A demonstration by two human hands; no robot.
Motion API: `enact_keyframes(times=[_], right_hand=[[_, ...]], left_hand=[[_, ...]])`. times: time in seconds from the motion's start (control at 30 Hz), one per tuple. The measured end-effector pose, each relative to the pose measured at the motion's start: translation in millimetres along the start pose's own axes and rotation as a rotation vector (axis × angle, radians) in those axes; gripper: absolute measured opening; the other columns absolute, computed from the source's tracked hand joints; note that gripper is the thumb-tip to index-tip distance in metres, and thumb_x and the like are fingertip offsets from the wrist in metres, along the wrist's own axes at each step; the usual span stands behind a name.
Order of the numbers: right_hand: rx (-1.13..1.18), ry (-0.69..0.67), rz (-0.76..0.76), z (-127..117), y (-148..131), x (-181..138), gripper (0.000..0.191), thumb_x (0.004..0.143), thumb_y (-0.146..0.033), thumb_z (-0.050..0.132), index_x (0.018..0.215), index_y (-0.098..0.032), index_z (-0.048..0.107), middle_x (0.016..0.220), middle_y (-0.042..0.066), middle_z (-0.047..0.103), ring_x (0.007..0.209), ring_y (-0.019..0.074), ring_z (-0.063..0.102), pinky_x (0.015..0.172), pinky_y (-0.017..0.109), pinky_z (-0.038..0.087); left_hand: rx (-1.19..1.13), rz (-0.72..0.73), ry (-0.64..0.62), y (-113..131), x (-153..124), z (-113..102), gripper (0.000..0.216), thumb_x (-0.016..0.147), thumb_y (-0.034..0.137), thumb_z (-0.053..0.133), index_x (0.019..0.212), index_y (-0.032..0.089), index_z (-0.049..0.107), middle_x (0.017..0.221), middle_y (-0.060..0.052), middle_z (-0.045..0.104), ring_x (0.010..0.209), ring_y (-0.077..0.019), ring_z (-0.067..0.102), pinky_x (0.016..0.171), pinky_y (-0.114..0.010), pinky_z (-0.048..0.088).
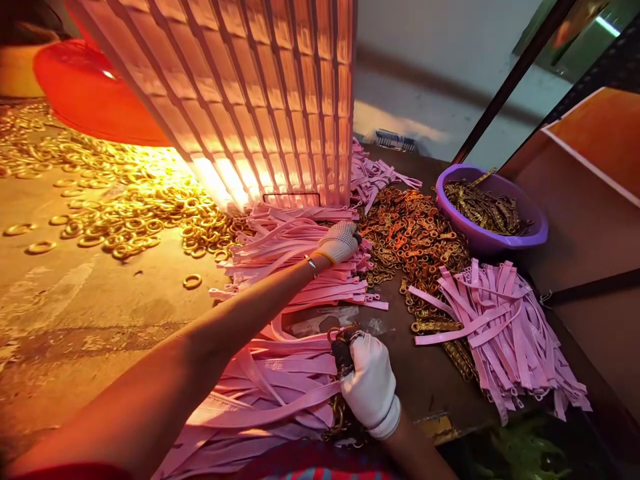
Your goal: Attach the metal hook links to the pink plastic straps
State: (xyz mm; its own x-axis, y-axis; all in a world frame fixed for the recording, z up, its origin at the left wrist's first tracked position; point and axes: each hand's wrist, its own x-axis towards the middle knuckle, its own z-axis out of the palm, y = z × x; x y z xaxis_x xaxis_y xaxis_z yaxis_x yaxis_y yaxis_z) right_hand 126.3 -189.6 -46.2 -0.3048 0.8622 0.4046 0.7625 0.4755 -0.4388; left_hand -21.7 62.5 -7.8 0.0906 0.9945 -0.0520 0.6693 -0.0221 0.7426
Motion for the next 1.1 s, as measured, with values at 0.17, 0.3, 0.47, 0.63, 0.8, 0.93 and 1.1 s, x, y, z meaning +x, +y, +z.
enact_keyframes(times=[0.17,0.3,0.47,0.63,0.8,0.93,1.1], right_hand=[[-0.145,0.137,-0.046,-6,7,5,0.057,0.057,-0.004,0.045,0.107,-0.022,0.067,0.081,0.007,0.070,0.072,0.0251,0.066,0.067,0.036,0.058],[-0.115,0.117,-0.040,-19,4,21,0.051,0.066,-0.004,0.045,0.110,-0.021,0.065,0.088,0.009,0.072,0.079,0.0267,0.067,0.073,0.040,0.058],[0.067,0.062,-0.085,-33,-13,43,0.046,0.084,-0.007,0.047,0.126,-0.021,0.063,0.103,0.009,0.074,0.094,0.0253,0.068,0.085,0.039,0.056],[-0.108,-0.040,-0.127,-38,-33,52,0.035,0.076,-0.007,0.051,0.105,-0.019,0.068,0.087,0.009,0.070,0.083,0.0251,0.064,0.074,0.035,0.050],[-0.519,0.010,-0.269,-35,-47,42,0.015,0.080,-0.005,0.055,0.078,-0.019,0.060,0.077,0.010,0.060,0.069,0.0230,0.052,0.059,0.034,0.034],[-0.705,0.109,-0.289,-33,-52,34,0.025,0.090,-0.003,0.053,0.073,-0.020,0.055,0.067,0.006,0.054,0.063,0.0208,0.046,0.052,0.033,0.025],[-0.736,0.162,-0.314,-22,-45,33,0.026,0.078,0.003,0.055,0.069,-0.021,0.051,0.065,0.004,0.054,0.059,0.0205,0.050,0.048,0.033,0.027]], left_hand=[[-0.073,0.026,0.015,2,-26,-15,0.011,0.091,0.020,0.064,0.095,0.012,0.069,0.097,-0.012,0.071,0.096,-0.0229,0.066,0.083,-0.033,0.049],[-0.255,0.016,-0.141,0,-85,-44,0.026,0.097,0.037,0.052,0.092,0.016,0.066,0.064,-0.004,0.062,0.053,-0.0136,0.054,0.054,-0.027,0.042],[-0.645,-0.058,-0.408,-11,-173,-59,0.037,0.092,0.054,0.057,0.079,0.019,0.057,0.053,0.002,0.051,0.039,-0.0086,0.042,0.040,-0.020,0.031],[-0.842,-0.188,-0.411,-15,-221,-52,0.040,0.088,0.057,0.063,0.077,0.018,0.057,0.048,0.005,0.047,0.036,-0.0059,0.034,0.035,-0.017,0.025],[-0.761,-0.199,-0.426,-16,-234,-46,0.041,0.083,0.057,0.069,0.074,0.019,0.055,0.044,0.006,0.045,0.034,-0.0061,0.033,0.033,-0.016,0.024],[-0.673,-0.184,-0.418,-22,-236,-40,0.039,0.080,0.054,0.071,0.072,0.020,0.054,0.044,0.007,0.043,0.034,-0.0069,0.033,0.033,-0.017,0.025],[-0.558,-0.048,-0.355,-23,-231,-25,0.042,0.078,0.057,0.069,0.063,0.021,0.056,0.048,0.003,0.048,0.042,-0.0110,0.041,0.042,-0.023,0.038]])
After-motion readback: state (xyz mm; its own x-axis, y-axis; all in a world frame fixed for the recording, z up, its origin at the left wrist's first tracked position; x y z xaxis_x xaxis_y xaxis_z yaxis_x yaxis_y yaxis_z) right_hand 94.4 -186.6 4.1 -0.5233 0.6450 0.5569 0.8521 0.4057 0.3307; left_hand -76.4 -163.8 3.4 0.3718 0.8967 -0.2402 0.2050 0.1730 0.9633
